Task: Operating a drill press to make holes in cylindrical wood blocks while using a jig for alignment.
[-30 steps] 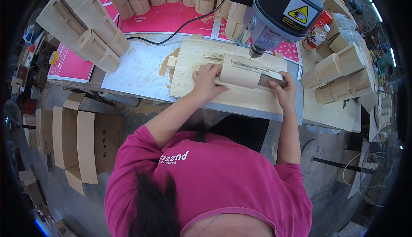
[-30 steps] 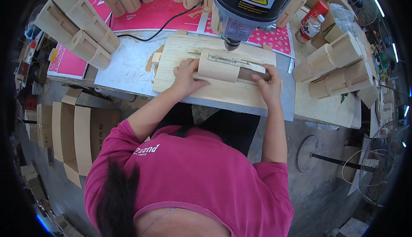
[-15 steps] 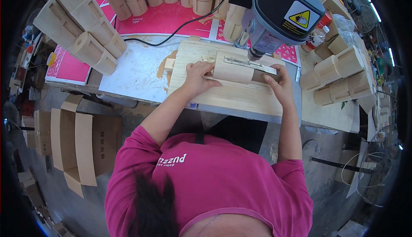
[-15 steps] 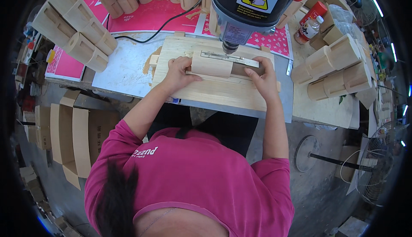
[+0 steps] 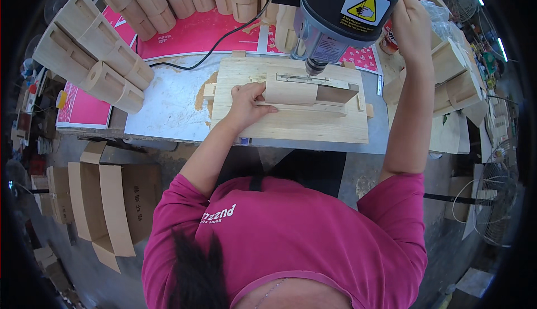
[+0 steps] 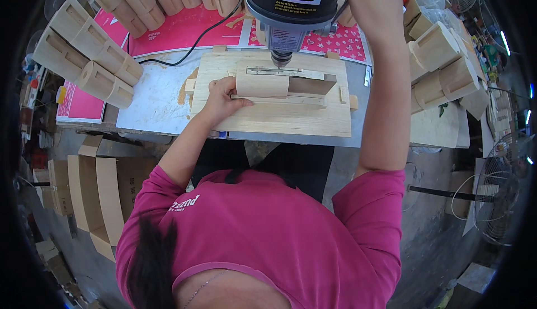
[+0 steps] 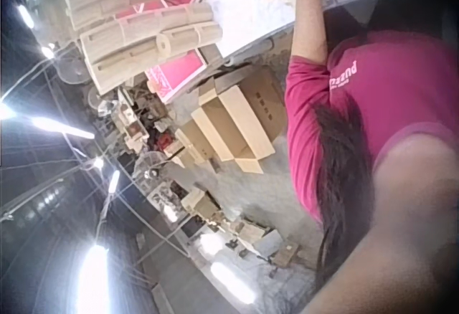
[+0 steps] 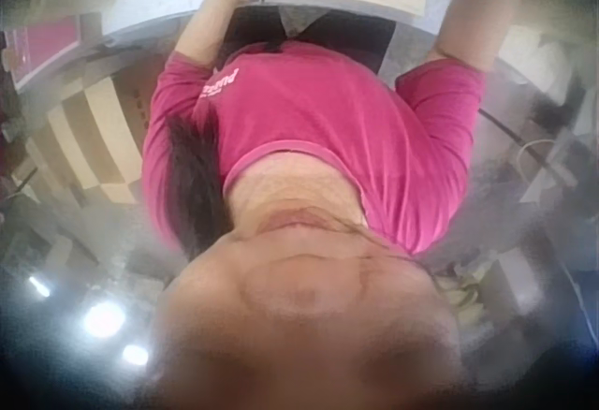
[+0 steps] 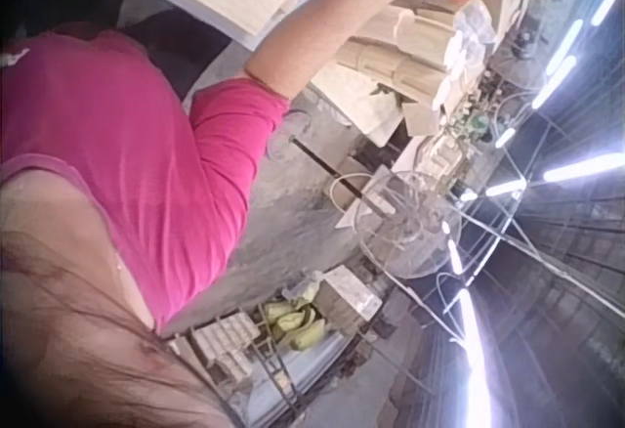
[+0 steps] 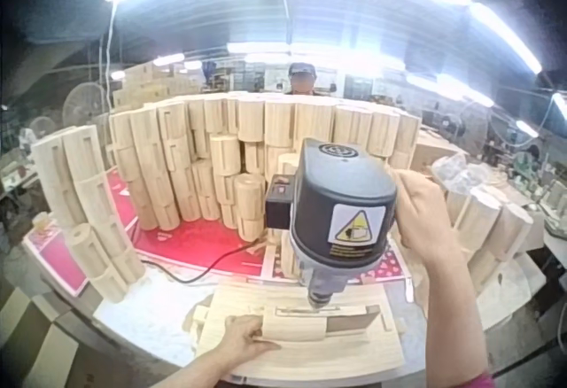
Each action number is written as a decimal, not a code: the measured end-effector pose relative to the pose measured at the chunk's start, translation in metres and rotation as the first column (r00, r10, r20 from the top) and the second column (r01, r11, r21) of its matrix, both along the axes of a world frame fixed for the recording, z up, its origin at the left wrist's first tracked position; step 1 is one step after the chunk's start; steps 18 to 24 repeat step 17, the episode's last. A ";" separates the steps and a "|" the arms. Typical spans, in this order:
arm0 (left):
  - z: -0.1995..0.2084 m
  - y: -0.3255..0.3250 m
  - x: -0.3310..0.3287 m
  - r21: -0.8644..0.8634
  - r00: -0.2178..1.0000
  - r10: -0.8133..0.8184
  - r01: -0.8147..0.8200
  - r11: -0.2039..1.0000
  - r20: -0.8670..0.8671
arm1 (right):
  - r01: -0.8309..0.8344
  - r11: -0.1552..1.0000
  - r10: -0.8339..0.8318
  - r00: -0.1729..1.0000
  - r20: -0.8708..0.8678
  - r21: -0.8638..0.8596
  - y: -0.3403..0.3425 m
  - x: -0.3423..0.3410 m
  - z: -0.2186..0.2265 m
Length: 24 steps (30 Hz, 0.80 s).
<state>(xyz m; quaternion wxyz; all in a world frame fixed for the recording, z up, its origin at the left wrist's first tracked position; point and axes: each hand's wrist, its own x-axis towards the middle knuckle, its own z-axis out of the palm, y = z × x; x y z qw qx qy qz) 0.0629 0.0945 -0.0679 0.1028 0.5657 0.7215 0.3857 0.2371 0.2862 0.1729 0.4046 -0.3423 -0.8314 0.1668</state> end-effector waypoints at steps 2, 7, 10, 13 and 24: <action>0.003 -0.001 0.001 -0.013 1.000 0.007 -0.007 1.000 -0.004 | 0.063 0.976 -0.077 0.995 0.059 0.207 -0.011 0.010 -0.011; -0.003 0.000 -0.002 -0.008 1.000 0.001 -0.001 1.000 -0.001 | -0.002 0.915 0.028 0.998 -0.058 0.403 -0.066 0.042 -0.057; 0.001 0.001 0.002 -0.002 1.000 -0.008 0.008 1.000 0.000 | -0.054 0.936 0.123 0.976 -0.179 0.349 -0.074 0.045 -0.092; -0.002 0.001 0.000 0.012 1.000 -0.009 0.009 1.000 0.001 | -0.065 0.964 0.116 0.975 -0.189 0.256 -0.076 0.045 -0.128; 0.001 0.000 0.000 -0.008 1.000 -0.011 0.011 1.000 -0.006 | -0.127 0.981 0.158 0.962 -0.224 0.146 -0.063 0.037 -0.169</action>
